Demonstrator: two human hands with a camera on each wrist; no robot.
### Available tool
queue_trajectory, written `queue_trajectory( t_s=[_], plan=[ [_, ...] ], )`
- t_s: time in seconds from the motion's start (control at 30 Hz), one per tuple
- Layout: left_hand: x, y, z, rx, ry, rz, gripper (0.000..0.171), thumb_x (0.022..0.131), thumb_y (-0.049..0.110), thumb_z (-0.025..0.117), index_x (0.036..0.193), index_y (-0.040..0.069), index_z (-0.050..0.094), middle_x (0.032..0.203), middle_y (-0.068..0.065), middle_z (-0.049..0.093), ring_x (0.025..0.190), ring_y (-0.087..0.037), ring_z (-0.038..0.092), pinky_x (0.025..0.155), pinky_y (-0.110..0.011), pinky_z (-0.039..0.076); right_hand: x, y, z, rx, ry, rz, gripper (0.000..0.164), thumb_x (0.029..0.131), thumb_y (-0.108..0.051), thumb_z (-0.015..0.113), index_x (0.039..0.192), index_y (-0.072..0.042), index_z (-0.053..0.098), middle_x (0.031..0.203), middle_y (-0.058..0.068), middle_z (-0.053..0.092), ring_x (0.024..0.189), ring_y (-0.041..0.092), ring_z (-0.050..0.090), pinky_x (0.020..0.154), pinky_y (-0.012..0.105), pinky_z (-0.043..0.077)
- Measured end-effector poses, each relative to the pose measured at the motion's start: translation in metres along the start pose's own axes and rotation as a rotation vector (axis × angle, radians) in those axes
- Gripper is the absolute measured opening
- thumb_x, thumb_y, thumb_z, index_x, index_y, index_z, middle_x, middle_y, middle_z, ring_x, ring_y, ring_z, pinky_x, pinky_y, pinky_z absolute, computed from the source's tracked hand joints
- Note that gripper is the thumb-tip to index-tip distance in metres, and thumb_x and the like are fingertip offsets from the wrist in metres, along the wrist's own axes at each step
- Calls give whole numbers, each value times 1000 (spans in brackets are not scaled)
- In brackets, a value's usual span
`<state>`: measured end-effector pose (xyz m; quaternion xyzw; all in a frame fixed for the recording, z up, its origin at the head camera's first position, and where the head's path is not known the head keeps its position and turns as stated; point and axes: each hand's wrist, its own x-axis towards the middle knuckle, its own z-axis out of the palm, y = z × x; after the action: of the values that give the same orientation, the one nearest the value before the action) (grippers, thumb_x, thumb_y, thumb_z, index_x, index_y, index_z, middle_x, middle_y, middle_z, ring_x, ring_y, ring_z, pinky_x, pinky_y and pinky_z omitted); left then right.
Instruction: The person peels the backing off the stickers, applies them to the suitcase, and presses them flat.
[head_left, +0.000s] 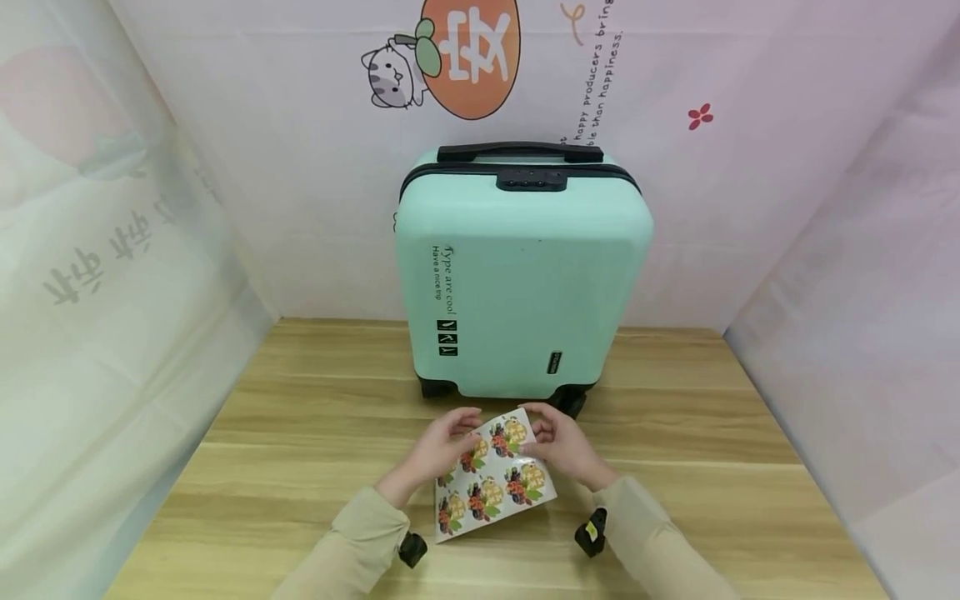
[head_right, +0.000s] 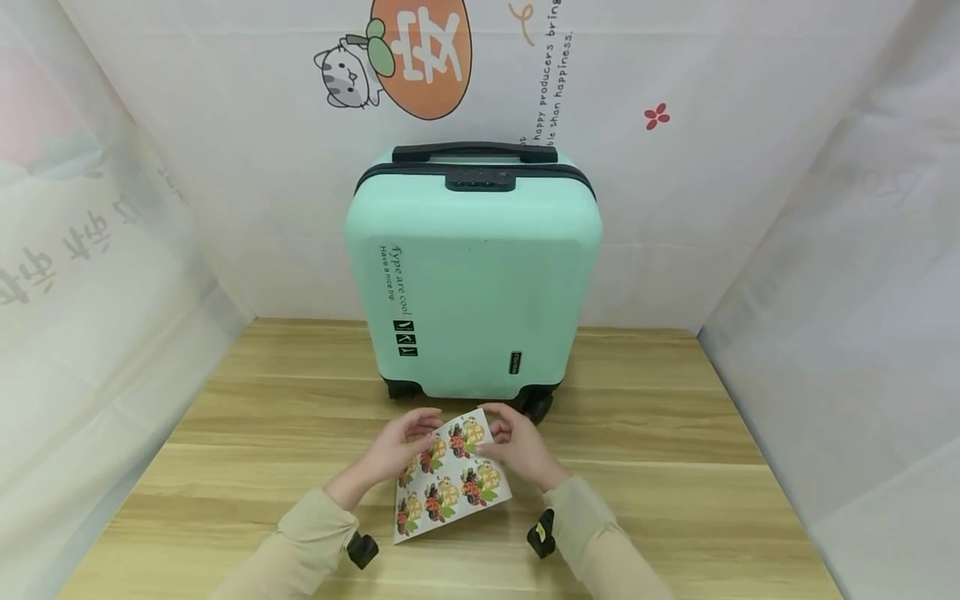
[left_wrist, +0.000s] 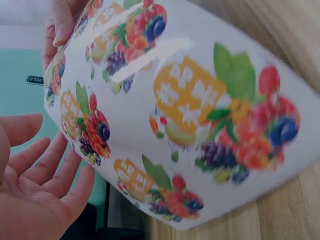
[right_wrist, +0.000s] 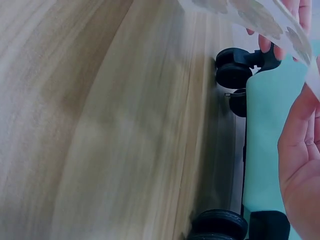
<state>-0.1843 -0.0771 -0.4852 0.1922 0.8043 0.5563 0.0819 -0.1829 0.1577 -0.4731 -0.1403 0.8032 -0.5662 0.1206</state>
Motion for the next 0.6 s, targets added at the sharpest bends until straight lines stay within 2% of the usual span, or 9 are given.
queue_trajectory(
  t_s=[0.13,0.3,0.6],
  plan=[
    [0,1,-2,-10,45,-31,36,92,8,60,123,-9,55,107,-17,64,98,-28,62,88,-34,52,1,-2,-2,-20,-12,-12,58,82,0,70,134,2,45,88,14,62,64,10,54,56,21,46],
    [-1,5,-7,7,65,-65,28,89,8,64,114,-5,63,98,-14,67,87,-19,63,74,-21,52,1,-7,-5,-39,-4,-29,58,82,-1,71,133,3,45,90,16,62,66,12,55,57,23,47],
    [-3,8,-11,-18,66,-98,25,87,8,66,107,-6,67,94,-14,69,82,-13,63,69,-20,53,8,-15,-6,-141,41,-30,53,81,-7,73,129,1,51,88,9,62,73,14,56,62,23,47]
  ],
)
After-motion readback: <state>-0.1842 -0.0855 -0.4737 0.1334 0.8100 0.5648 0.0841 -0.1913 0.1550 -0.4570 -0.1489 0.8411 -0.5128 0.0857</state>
